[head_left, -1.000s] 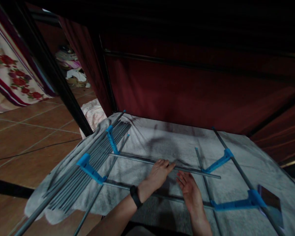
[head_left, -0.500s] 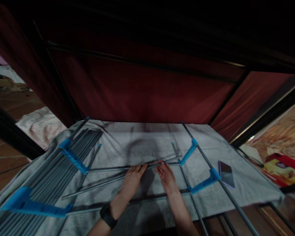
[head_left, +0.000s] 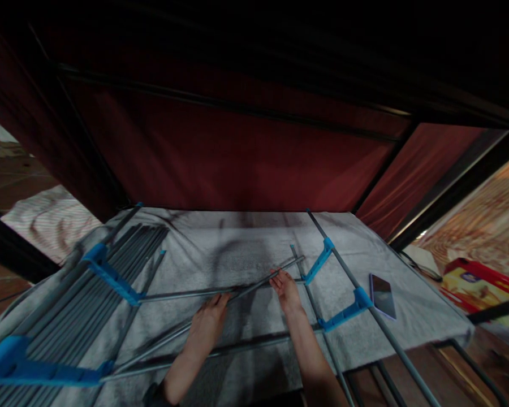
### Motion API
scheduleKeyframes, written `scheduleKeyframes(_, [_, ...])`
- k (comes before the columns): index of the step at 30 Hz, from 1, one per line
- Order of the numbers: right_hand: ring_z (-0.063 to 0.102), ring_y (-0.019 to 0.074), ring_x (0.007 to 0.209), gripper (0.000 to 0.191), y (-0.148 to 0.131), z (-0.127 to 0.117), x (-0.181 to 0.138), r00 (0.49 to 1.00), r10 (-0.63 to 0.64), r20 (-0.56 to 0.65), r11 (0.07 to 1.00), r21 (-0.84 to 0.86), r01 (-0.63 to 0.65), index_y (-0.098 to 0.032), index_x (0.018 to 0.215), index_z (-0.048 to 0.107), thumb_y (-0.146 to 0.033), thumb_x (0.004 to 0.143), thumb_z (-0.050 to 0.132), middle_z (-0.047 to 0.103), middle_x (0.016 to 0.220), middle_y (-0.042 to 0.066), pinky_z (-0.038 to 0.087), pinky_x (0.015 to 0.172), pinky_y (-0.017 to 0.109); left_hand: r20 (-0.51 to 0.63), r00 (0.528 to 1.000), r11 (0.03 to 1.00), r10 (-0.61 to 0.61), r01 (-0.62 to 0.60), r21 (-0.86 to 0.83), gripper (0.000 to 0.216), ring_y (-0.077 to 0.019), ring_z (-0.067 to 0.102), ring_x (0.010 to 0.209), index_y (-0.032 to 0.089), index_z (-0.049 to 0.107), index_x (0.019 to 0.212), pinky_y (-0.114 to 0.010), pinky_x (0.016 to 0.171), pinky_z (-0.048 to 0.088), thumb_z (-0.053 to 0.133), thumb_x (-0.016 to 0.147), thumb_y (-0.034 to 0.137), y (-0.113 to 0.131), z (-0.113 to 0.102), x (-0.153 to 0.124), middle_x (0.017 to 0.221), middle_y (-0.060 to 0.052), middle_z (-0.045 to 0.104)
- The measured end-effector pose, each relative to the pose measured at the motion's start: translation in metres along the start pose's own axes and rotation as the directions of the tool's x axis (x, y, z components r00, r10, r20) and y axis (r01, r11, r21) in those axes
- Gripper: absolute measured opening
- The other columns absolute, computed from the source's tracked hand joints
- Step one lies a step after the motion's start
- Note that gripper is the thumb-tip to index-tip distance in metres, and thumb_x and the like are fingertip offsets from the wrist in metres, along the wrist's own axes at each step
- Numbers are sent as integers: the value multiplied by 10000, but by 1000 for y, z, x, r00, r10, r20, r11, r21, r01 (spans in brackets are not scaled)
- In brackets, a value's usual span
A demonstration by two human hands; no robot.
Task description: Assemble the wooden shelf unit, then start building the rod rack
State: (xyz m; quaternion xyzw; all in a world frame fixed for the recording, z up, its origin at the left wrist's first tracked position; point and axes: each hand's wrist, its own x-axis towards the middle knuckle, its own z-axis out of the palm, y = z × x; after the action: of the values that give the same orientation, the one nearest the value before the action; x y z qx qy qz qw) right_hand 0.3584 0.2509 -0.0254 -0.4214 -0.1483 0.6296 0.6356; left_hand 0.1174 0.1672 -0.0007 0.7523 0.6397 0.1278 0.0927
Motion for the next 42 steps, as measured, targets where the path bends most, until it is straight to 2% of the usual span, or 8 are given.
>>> scheduleKeyframes(14, [707, 217, 881, 211, 32, 15, -19, 980, 130, 150, 991, -47, -124, -228, 854, 678, -303, 708, 810, 756, 872, 51, 562, 808, 375, -88, 996, 997, -15, 21, 67, 408, -263, 683, 934, 202, 659, 1228, -413, 858, 549, 388, 943, 92, 13, -4, -12, 1095, -93, 705])
scheduleKeyframes(19, [705, 192, 799, 301, 31, 21, -17, 982, 128, 139, 992, -29, -125, -213, 815, 658, -332, 633, 866, 754, 829, 40, 577, 772, 355, -257, 961, 990, 106, -77, 119, 429, -289, 625, 1111, 209, 672, 1215, -472, 986, 501, 435, 899, 42, 17, -9, -22, 1217, -109, 678])
scheduleKeyframes(23, [697, 180, 781, 312, 22, 23, -12, 987, 103, 124, 994, -43, -98, -217, 819, 655, -330, 623, 870, 749, 826, 25, 582, 769, 353, -268, 925, 957, 268, -287, -32, 397, -255, 634, 1143, 226, 679, 1199, -440, 1024, 500, 439, 920, 78, 22, -1, -34, 1202, -90, 701])
scheduleKeyframes(27, [687, 180, 781, 269, 16, 22, -8, 991, 99, 90, 994, -61, -93, -216, 815, 663, -317, 645, 845, 741, 806, 23, 583, 754, 341, -201, 980, 883, 9, -102, -458, 307, -222, 707, 891, 218, 713, 1085, -375, 845, 580, 445, 986, 333, 22, 13, -39, 983, -77, 748])
scheduleKeyframes(30, [694, 191, 809, 264, 15, 21, -6, 990, 104, 94, 992, -87, -96, -223, 837, 670, -321, 657, 838, 741, 812, 23, 582, 752, 343, -103, 954, 630, -280, 102, -770, 467, -223, 714, 822, 182, 653, 1221, -354, 765, 595, 493, 943, 521, 20, 14, -36, 924, -71, 740])
scheduleKeyframes(33, [698, 198, 819, 247, 18, 23, -6, 990, 108, 91, 989, -114, -97, -237, 835, 672, -337, 675, 830, 743, 816, 18, 581, 730, 337, -50, 936, 434, -349, 114, -893, 606, -215, 709, 897, 187, 529, 1389, -349, 814, 590, 532, 912, 561, 22, 5, -34, 1027, -66, 724])
scheduleKeyframes(38, [695, 183, 793, 222, 23, 34, -9, 985, 109, 132, 990, -102, -96, -227, 847, 698, -342, 703, 822, 751, 842, 32, 581, 723, 314, -93, 966, 488, -241, 38, -872, 438, -220, 670, 1043, 218, 610, 1286, -395, 936, 564, 443, 975, 478, 30, -14, -36, 1158, -84, 695])
scheduleKeyframes(42, [692, 186, 763, 237, 22, 47, -14, 977, 120, 176, 984, -150, -94, -212, 866, 702, -367, 715, 799, 765, 866, 48, 571, 706, 315, -347, 919, 627, -187, -160, -762, 290, -229, 586, 1209, 228, 684, 1097, -439, 1090, 463, 473, 980, 388, 34, -27, -30, 1229, -90, 644])
